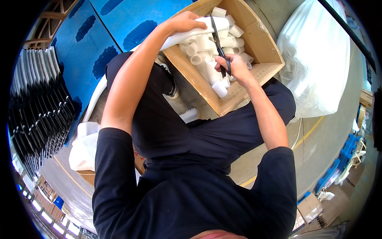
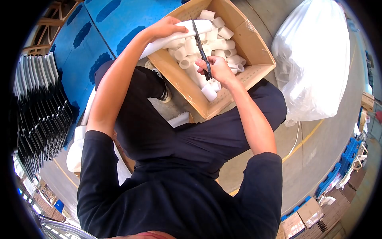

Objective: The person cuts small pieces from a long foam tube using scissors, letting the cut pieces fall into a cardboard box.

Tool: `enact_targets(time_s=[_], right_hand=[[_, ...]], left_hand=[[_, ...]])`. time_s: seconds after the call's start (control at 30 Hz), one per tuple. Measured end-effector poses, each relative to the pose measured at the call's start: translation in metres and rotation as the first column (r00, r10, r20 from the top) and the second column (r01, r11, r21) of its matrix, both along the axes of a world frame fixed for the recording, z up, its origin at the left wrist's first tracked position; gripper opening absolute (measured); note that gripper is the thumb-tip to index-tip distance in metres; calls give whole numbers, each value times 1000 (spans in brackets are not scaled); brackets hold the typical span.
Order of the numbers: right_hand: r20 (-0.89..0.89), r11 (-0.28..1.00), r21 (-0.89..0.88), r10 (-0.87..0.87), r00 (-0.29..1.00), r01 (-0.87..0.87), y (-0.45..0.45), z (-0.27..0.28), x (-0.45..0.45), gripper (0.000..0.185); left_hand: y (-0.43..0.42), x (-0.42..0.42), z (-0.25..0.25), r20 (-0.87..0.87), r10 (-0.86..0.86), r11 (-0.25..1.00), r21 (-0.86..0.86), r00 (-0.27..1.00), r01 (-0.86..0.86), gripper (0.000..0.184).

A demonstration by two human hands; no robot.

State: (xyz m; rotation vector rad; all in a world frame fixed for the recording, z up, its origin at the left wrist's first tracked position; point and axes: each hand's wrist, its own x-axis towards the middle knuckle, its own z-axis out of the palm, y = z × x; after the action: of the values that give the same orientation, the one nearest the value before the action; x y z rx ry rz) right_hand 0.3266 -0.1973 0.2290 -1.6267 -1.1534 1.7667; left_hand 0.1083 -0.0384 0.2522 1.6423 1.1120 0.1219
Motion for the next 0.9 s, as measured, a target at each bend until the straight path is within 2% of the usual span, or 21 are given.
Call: enact_targets(time_s=[0.07, 0.13, 0.27, 0.33, 0.4, 0.47, 0.5, 0.6, 0.63, 0.7, 0.73, 0.8, 0.9], right_hand=[[10, 1000, -4, 6, 1000, -6, 0, 2, -4, 58], [6, 1000, 16, -8, 1000, 7, -2, 4, -7, 43], [-15, 1000, 25, -19, 1000, 19, 0, -4, -4, 41], [-15, 996, -46, -74, 997, 73, 3, -7, -1, 46], [9, 994, -7, -113, 994, 113, 3, -7, -3, 44], [34, 988, 32, -154, 987, 153, 5, -5, -4, 42], [-1, 975, 75, -210, 978, 210, 7, -6, -3, 41], [-10, 950, 131, -285, 959, 283, 13, -3, 1, 33], [-76, 927, 168, -326, 942, 334, 15, -4, 3, 31], [-276, 875, 204, -379, 883, 439, 20, -4, 8, 34], [-276, 875, 204, -379, 883, 439, 20, 0, 8, 34], [-379, 803, 301, -394, 837, 514, 22, 8, 6, 40], [-381, 795, 302, -405, 831, 526, 24, 17, 6, 42]], left_hand=[[0, 0, -10, 23, -5, 998, 69, 1000, 4, 41], [3, 0, -15, -8, -22, 994, 105, 1000, 23, 40], [4, -1, -16, -20, -23, 991, 128, 1000, 25, 40], [1, 1, -17, -15, -31, 988, 150, 999, 33, 42], [-1, 4, -18, -13, -39, 984, 173, 999, 41, 43], [-10, 10, -11, -161, -177, 933, 285, 971, 218, 46], [-20, 12, -6, -92, -237, 918, 304, 967, 254, 49], [-44, 24, 2, -75, -293, 882, 364, 953, 300, 52], [-50, 25, 7, -74, -298, 880, 364, 952, 304, 52], [-58, 27, 12, -44, -245, 825, 516, 969, 232, 49], [-60, 28, 11, -44, -244, 825, 516, 969, 231, 49], [-61, 29, 9, 95, -177, 808, 582, 980, 90, 46], [-60, 32, 13, 135, -214, 766, 638, 968, 81, 49]])
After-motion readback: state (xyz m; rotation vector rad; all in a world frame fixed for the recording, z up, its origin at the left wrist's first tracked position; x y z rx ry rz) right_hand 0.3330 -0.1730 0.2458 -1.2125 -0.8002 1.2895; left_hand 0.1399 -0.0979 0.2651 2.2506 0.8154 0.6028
